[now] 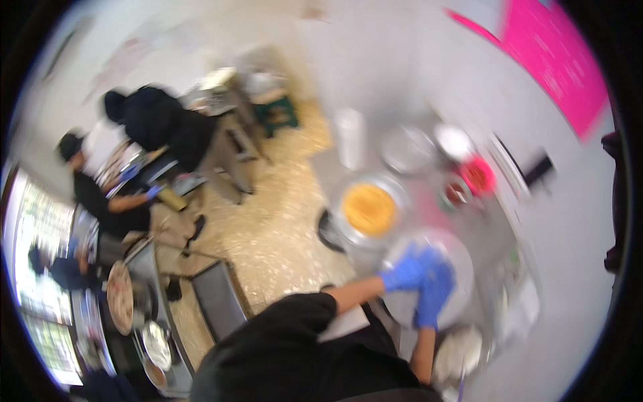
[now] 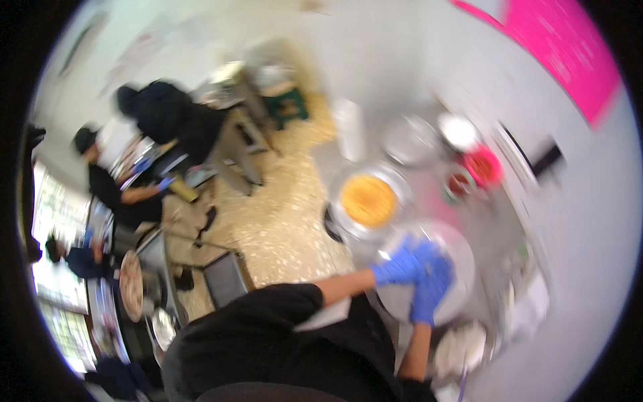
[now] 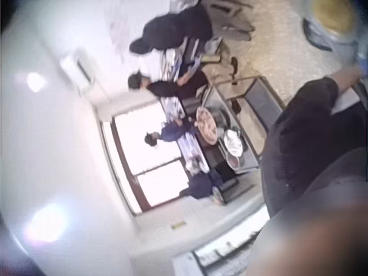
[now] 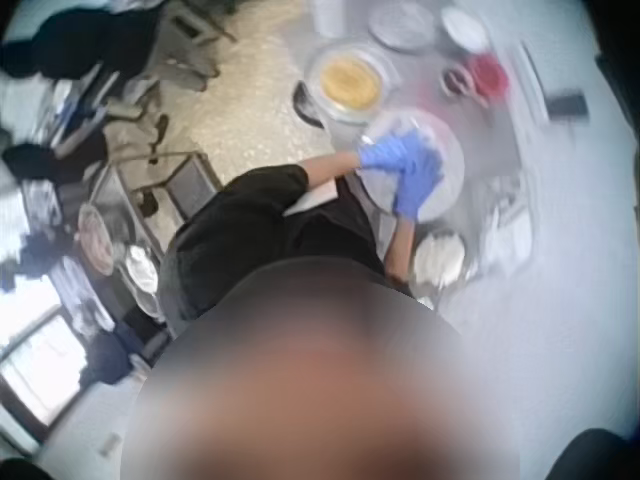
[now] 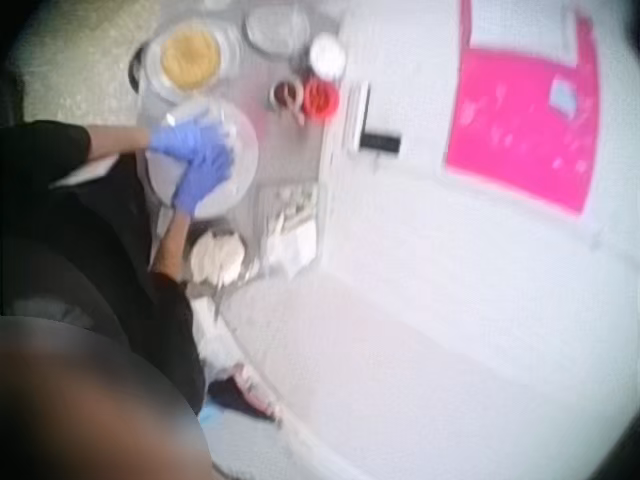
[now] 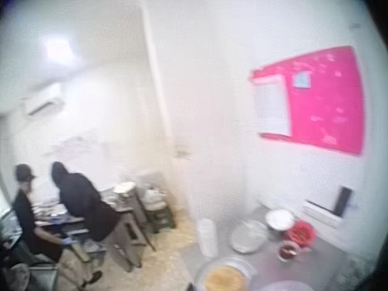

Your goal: The person assembles a layered crepe dessert by placing a crepe on parchment paper, spreading whipped cream, and repeating the process with additional crepes. The person uses a spatula to spread cream and handles crepes and parchment paper throughout.

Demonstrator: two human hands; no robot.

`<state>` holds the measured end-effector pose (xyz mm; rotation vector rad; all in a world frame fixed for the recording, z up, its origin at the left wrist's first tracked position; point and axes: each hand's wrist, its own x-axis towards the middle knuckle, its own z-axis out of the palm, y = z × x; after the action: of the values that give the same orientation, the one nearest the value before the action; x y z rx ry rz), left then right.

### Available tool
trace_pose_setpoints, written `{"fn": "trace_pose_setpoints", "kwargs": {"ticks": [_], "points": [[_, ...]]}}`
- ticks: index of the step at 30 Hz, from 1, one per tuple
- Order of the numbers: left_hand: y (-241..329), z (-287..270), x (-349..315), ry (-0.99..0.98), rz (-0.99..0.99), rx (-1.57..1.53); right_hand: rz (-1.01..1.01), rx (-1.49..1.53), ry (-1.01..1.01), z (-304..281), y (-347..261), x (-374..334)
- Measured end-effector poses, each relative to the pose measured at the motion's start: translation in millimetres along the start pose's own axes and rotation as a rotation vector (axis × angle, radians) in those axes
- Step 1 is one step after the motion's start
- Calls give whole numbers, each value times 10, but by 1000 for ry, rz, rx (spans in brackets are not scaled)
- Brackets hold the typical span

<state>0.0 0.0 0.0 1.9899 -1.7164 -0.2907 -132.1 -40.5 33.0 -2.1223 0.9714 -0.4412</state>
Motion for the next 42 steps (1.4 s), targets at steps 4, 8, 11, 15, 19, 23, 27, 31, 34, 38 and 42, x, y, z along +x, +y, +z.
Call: {"fn": "trace_pose_setpoints", "kwargs": {"ticks": [4, 8, 11, 15, 19, 23, 27, 31, 34, 38, 42], "points": [[103, -638, -152, -8, 69, -64, 95, -739, -23, -73, -180, 106], [-132, -963, -346, 245, -48, 45, 40, -857, -250, -23, -330, 119], [-414, -1139, -633, 399, -226, 37, 98, -1121, -227, -22, -383, 223], [-752, -1237, -1093, 484, -420, -67, -300, -1651, 195, 119, -262, 371], [-1032, -1434, -1503, 581, -538, -226, -142, -1407, 27, 316, -189, 321], [-1296, -1707, -1993, 603, -802, -561, -141, 302, -9, 794, -821, 1067], [-1448, -1948, -2399, 639, -958, -631, -324, 379, 78, 2056, -2025, 2042], [-1525, -2202, -2731, 696, -986, -595, -356, 374, 372, 2738, -2578, 2575], [-1574, -2333, -2949, 716, -1058, -580, -376, 504, 427, 2882, -2591, 2886], [-1663, -2390, -3128, 761, -1099, -616, -243, 388, 394, 2910, -2504, 3241], [-1833, -2390, -3027, 740, -1102, -682, -400, 375, 560, 2723, -2497, 3256]]}}
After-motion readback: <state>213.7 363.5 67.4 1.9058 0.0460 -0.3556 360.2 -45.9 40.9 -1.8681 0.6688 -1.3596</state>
